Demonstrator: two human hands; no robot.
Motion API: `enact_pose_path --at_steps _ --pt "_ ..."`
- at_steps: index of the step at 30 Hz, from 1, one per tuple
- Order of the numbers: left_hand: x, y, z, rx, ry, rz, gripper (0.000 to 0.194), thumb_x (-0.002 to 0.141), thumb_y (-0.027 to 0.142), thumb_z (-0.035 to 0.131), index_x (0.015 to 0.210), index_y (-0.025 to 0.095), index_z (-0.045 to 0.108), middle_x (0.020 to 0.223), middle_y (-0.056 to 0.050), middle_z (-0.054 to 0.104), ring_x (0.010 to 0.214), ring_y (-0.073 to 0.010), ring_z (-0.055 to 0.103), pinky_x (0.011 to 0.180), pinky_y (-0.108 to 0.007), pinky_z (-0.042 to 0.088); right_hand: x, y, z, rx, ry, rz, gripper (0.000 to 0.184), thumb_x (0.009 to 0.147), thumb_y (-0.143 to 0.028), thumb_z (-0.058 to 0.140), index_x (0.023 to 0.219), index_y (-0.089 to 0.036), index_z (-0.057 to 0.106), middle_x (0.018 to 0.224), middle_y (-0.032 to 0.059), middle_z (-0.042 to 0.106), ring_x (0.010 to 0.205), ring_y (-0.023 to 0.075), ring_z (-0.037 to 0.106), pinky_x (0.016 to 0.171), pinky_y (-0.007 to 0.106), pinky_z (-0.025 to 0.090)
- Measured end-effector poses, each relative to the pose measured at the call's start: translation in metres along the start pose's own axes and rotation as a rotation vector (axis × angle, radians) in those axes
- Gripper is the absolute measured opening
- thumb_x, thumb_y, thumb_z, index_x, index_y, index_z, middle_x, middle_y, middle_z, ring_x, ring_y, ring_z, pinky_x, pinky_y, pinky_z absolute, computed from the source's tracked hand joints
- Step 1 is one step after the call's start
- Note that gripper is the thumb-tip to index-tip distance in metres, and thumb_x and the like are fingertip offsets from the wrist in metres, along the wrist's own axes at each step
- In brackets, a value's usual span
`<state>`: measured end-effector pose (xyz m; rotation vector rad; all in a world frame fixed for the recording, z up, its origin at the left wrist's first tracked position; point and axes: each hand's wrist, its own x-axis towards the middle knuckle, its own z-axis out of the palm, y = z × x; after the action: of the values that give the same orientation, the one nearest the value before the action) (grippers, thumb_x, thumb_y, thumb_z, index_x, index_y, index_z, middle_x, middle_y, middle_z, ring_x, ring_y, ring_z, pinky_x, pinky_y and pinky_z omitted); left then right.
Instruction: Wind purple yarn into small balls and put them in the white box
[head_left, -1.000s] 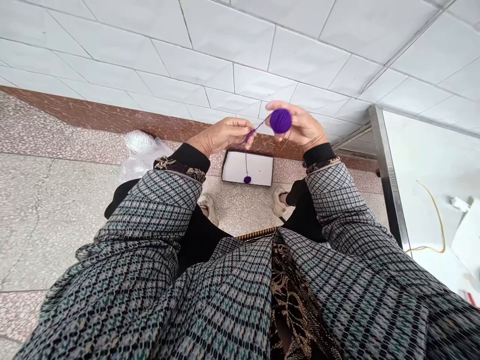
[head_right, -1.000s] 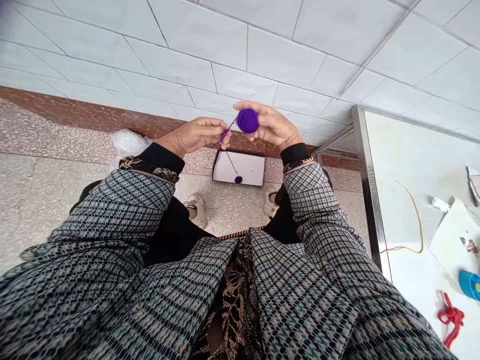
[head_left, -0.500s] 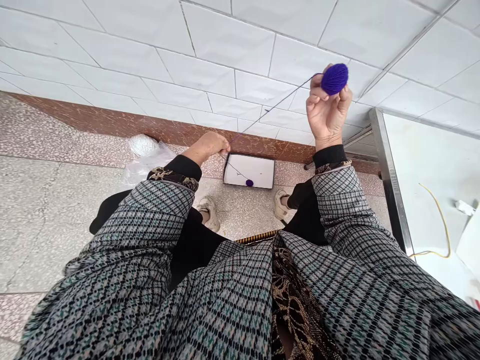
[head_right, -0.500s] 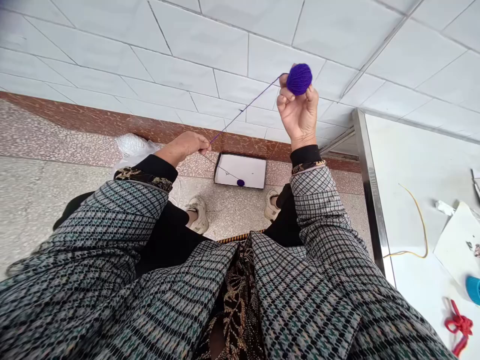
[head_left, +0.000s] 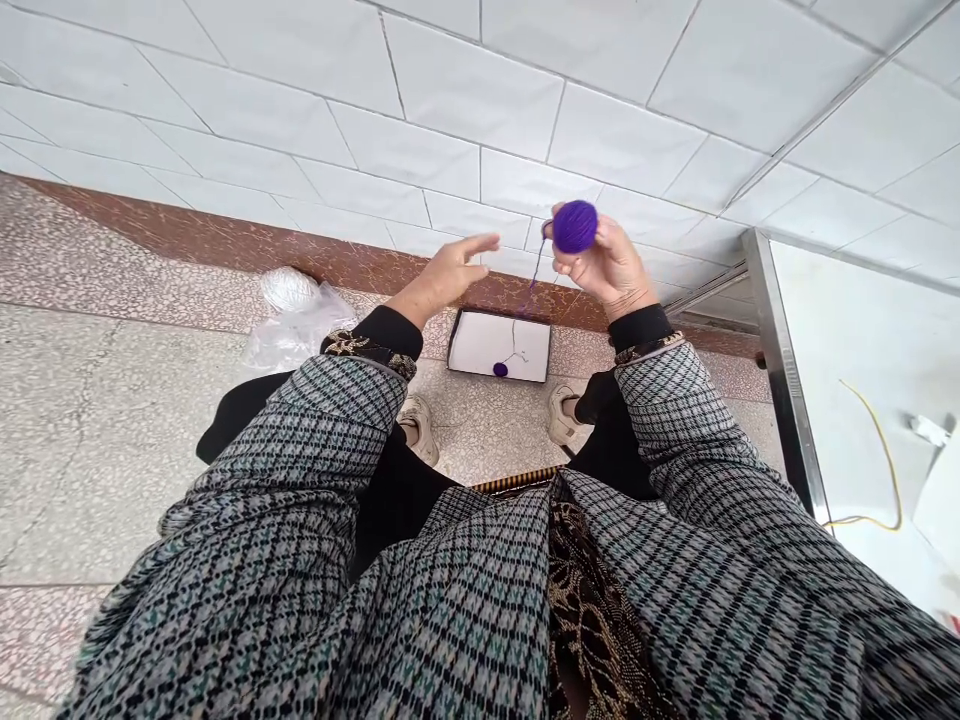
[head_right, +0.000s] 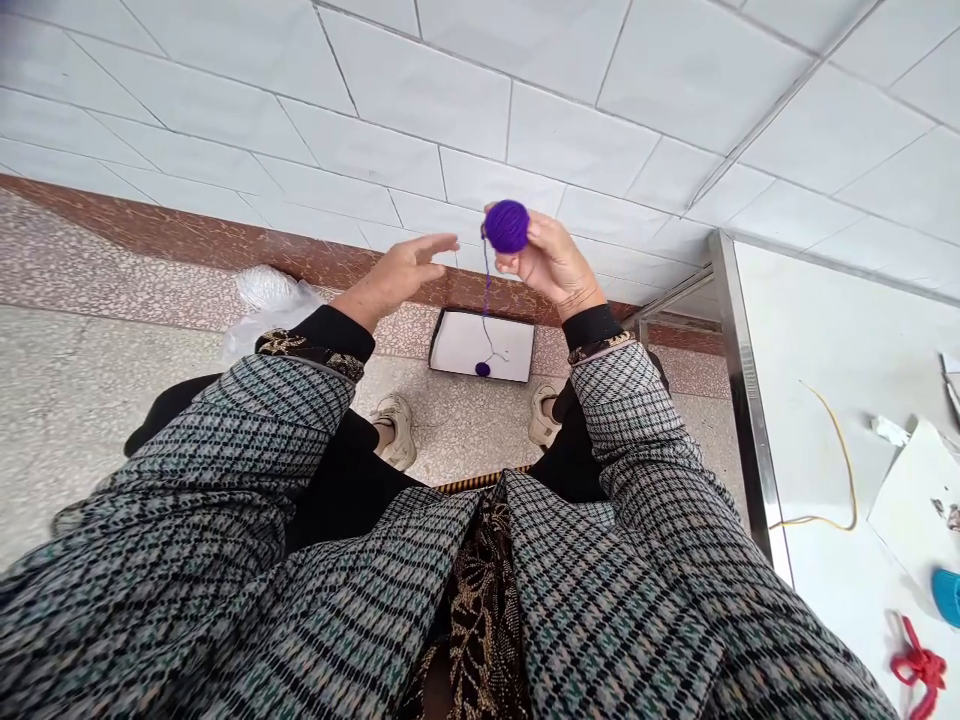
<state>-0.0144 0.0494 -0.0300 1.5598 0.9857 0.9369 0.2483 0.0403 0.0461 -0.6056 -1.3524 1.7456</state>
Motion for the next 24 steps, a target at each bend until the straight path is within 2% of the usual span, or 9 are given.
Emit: enact_pose_path --at_steps 3,6,8,11,15,18,21,23,24 --pt "-0.001 0.036 0.024 -0.26 0.017 0.049 0.041 0.092 0.02 0.073 0.133 0.017 0.075 0.128 -0.012 0.08 0.13 -0.0274 0.072 0.116 -0.04 0.055 0.01 0.015 0.008 0.007 -0.016 0.099 0.053 0.073 -0.058 0.096 0.104 -0.025 0.069 0.084 0.0006 0.07 0.088 0.0213 0.059 0.085 0.036 0.054" --pt "-0.004 0.059 0.035 -0.349 -0.003 -0.027 0.021 0.102 0.029 0.072 0.119 0.017 0.077 0.098 -0.008 0.078 0.087 -0.0193 0.076 0.084 -0.031 0.061 0.015 0.02 0.014 0.001 0.062 0.135 0.051 0.069 -0.055 0.099 0.099 -0.026 0.069 0.079 -0.0018 0.069 0.082 0.0195 0.058 0.081 0.034 0.056" --pt "-0.005 0.062 0.035 -0.324 0.037 -0.047 0.012 0.104 0.026 0.071 0.107 0.016 0.077 0.076 -0.002 0.068 0.061 -0.0122 0.062 0.062 -0.024 0.051 0.016 0.017 0.015 -0.009 0.149 0.119 0.056 0.068 -0.058 0.099 0.099 -0.026 0.065 0.083 -0.0019 0.069 0.081 0.0182 0.059 0.081 0.032 0.058" --pt "-0.007 0.06 0.03 -0.249 0.115 -0.022 0.015 0.103 0.014 0.067 0.09 0.016 0.076 0.058 0.005 0.046 0.048 -0.008 0.04 0.05 -0.021 0.033 0.013 0.007 0.018 -0.105 0.283 0.115 0.06 0.077 -0.072 0.09 0.1 -0.026 0.057 0.094 0.0014 0.07 0.088 0.0181 0.065 0.084 0.031 0.062" --pt "-0.01 0.06 0.029 -0.247 0.094 -0.049 0.029 0.097 0.002 0.06 0.073 0.014 0.07 0.055 0.005 0.047 0.048 -0.0066 0.039 0.049 -0.019 0.031 0.016 -0.002 0.021 -0.225 0.384 0.086 0.058 0.092 -0.077 0.077 0.101 -0.026 0.05 0.1 0.004 0.068 0.093 0.0181 0.068 0.081 0.03 0.063" --pt "-0.013 0.064 0.033 -0.217 0.025 -0.102 0.033 0.093 -0.004 0.057 0.066 0.013 0.068 0.054 0.002 0.055 0.047 -0.0058 0.047 0.051 -0.018 0.038 0.023 0.001 0.023 -0.213 0.471 0.024 0.045 0.101 -0.062 0.076 0.102 -0.025 0.05 0.098 0.0019 0.065 0.09 0.0157 0.069 0.081 0.025 0.062" --pt "-0.017 0.071 0.034 -0.172 -0.137 -0.128 0.031 0.091 -0.004 0.06 0.066 0.013 0.069 0.054 0.001 0.061 0.048 -0.0073 0.055 0.056 -0.018 0.046 0.029 0.009 0.024 -0.244 0.569 0.004 0.019 0.107 -0.029 0.07 0.108 -0.023 0.053 0.099 -0.0005 0.064 0.076 0.0094 0.063 0.077 0.02 0.059" --pt "-0.02 0.076 0.031 -0.167 -0.263 -0.133 0.029 0.091 -0.002 0.064 0.067 0.013 0.071 0.055 -0.001 0.063 0.05 -0.0088 0.059 0.059 -0.02 0.049 0.029 0.013 0.025 -0.346 0.58 0.048 0.021 0.1 -0.008 0.069 0.111 -0.021 0.056 0.098 -0.0024 0.064 0.066 0.0064 0.056 0.067 0.017 0.053" --pt "-0.021 0.079 0.029 -0.172 -0.298 -0.131 0.028 0.091 0.0 0.066 0.067 0.013 0.072 0.055 -0.001 0.063 0.05 -0.0093 0.059 0.059 -0.021 0.05 0.027 0.014 0.026 -0.415 0.522 0.11 0.026 0.095 -0.002 0.07 0.11 -0.02 0.057 0.096 -0.003 0.064 0.063 0.0061 0.054 0.062 0.017 0.05"
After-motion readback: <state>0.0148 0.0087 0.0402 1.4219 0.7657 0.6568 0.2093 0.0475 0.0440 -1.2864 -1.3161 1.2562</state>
